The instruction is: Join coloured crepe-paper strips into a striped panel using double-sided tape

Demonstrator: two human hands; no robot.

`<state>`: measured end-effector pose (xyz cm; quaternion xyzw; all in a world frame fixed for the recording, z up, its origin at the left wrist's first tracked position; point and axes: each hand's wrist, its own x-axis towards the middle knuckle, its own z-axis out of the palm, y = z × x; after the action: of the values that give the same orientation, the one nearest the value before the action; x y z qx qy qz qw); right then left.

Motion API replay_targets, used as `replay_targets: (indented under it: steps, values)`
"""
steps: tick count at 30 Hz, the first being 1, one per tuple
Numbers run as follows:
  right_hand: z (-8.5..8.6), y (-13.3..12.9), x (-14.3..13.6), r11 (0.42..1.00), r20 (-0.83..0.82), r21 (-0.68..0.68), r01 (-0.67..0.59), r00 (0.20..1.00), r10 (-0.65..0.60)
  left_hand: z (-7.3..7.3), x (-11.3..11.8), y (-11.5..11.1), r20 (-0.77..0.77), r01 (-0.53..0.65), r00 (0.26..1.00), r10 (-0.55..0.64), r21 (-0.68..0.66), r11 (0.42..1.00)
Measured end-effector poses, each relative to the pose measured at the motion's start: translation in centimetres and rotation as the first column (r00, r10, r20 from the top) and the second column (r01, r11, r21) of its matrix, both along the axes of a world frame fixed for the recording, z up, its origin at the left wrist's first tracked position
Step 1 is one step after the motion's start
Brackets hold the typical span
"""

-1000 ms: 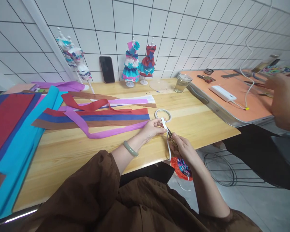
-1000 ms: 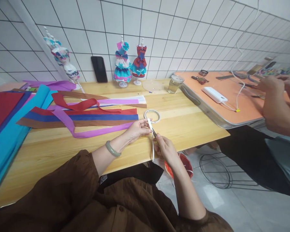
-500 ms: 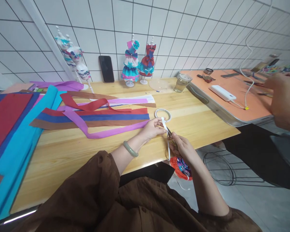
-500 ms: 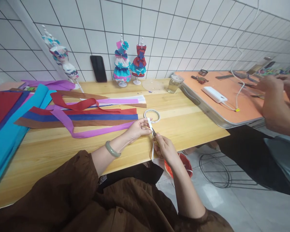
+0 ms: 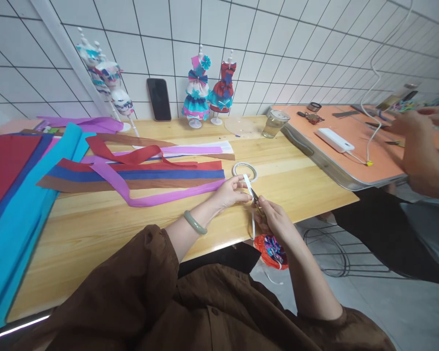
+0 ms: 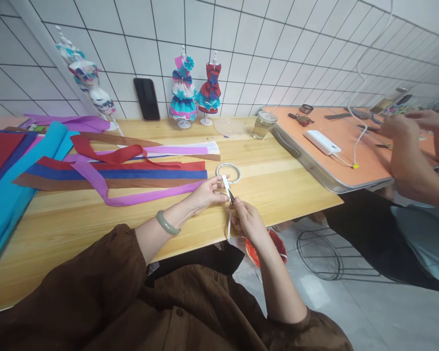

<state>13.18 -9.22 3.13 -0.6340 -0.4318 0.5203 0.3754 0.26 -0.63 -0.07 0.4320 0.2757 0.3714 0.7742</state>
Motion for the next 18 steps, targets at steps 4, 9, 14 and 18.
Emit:
replay_targets:
  steps: [4, 9, 14, 18]
  values:
    - [-0.23, -0.02, -0.11, 0.998, 0.069, 0.064, -0.007, 0.998, 0.003, 0.25, -0.01, -0.26, 0.008, 0.012, 1.000, -0.012, -0.030, 0.999]
    - [-0.60, 0.00, -0.42, 0.992, 0.120, 0.126, -0.010, 0.993, -0.005, 0.04, 0.12, -0.29, 0.028, 0.020, 0.999, -0.019, -0.028, 0.999]
    - [-0.33, 0.03, -0.76, 0.986, 0.150, 0.165, -0.003, 0.988, -0.023, -0.39, 0.19, -0.23, 0.048, 0.042, 0.998, -0.042, -0.007, 0.999]
    - [-0.29, 0.13, -0.97, 0.979, 0.211, 0.203, -0.013, 0.977, -0.031, -0.70, 0.25, -0.18, 0.060, 0.051, 0.997, -0.051, 0.004, 0.999]
